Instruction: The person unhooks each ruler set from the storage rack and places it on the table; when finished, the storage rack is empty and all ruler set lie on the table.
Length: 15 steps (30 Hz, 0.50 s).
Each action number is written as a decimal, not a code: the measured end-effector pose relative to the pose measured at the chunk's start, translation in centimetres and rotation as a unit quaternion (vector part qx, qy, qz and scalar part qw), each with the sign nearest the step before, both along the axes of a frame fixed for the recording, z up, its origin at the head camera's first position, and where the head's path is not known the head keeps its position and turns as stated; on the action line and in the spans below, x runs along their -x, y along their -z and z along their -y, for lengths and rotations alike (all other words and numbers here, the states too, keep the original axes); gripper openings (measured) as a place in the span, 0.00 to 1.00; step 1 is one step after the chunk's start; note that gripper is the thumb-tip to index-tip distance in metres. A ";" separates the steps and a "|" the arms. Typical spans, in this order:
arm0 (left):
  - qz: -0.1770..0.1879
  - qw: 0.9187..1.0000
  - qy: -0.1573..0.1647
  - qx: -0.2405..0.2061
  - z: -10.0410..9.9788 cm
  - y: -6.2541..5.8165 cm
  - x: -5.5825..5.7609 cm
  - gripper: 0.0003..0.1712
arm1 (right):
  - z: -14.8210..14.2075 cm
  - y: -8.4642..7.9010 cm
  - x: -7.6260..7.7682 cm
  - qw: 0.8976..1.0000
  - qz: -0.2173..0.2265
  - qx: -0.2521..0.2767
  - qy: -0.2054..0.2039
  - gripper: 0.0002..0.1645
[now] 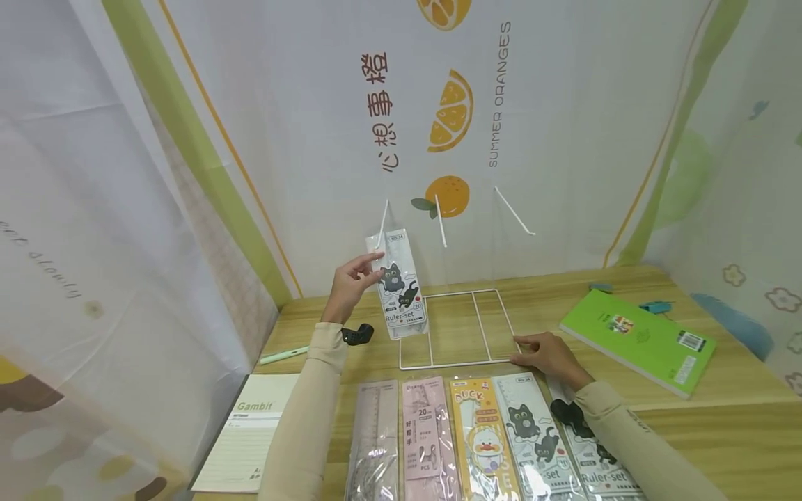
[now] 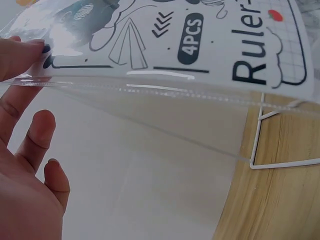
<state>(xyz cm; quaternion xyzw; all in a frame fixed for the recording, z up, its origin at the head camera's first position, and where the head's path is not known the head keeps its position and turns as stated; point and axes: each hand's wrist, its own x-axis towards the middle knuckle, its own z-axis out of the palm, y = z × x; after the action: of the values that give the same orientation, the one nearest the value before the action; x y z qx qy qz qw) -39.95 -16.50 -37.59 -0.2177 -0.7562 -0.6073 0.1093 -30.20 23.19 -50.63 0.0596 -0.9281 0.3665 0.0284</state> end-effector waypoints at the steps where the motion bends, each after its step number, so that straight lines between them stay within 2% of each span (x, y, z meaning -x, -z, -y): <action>1: 0.000 1.000 0.001 0.003 0.1 0.0 -0.3 0.22 | 0.0 0.0 0.0 1.000 0.000 -0.001 0.000 0.36; 10: -0.002 1.000 0.021 0.004 1.0 -0.3 -2.8 0.21 | 0.1 0.0 -0.1 1.000 0.008 0.003 0.004 0.36; 15: -0.003 0.999 0.029 0.014 1.6 -0.5 -4.6 0.21 | 0.1 -0.1 -0.2 1.000 0.012 0.007 0.006 0.37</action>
<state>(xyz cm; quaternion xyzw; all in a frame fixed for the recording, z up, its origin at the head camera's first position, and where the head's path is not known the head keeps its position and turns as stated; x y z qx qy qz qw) -35.40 -18.11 -37.07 -0.2432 -0.7578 -0.5986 0.0911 -29.96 23.04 -50.51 0.0490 -0.9260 0.3738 0.0202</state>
